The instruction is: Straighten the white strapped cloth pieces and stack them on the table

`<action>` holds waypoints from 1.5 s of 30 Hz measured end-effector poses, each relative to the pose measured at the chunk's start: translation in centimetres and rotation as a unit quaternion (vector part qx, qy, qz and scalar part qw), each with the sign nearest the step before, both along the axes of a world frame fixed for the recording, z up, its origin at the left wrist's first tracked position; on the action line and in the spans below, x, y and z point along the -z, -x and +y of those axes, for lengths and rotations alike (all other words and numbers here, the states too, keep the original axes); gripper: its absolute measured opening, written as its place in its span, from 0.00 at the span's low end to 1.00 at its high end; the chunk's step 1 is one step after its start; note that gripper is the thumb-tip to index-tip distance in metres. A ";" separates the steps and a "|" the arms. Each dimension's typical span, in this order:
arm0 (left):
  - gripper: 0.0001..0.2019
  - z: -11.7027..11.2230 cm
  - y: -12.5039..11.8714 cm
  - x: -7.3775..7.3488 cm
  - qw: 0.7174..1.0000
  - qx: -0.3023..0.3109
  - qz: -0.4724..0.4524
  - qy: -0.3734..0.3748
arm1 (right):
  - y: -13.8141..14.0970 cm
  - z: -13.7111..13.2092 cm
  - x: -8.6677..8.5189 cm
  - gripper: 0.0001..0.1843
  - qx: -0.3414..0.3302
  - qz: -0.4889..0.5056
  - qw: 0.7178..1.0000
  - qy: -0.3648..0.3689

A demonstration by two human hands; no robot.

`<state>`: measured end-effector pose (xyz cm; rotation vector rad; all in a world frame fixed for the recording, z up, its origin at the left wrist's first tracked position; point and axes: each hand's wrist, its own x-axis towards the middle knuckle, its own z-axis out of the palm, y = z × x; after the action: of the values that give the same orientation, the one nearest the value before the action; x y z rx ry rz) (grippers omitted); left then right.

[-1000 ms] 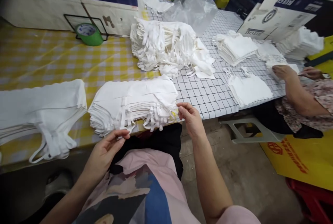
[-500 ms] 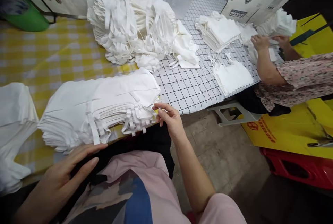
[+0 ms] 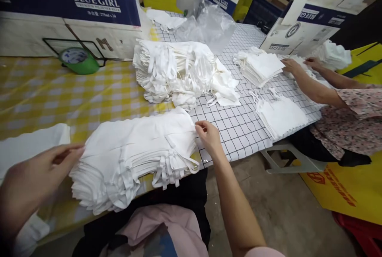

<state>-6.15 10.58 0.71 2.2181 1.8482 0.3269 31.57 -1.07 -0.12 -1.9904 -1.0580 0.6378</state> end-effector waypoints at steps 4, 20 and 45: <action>0.19 3.2 -2.6 0.5 0.991 -0.050 0.077 0.095 | 1.1 5.5 1.9 0.17 0.019 -0.121 0.991 0.051; 0.15 6.1 -3.5 3.7 0.991 -0.098 -0.038 0.078 | 3.2 8.2 4.0 0.11 0.020 -0.242 0.969 -0.032; 0.11 6.0 -4.8 5.7 0.990 -0.010 0.056 -0.125 | 3.2 9.6 4.7 0.15 0.047 -0.151 0.986 -0.053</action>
<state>-1.33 16.63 -5.04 2.4276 1.9864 0.4700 28.38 8.49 -4.77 -2.0696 -1.1408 0.2280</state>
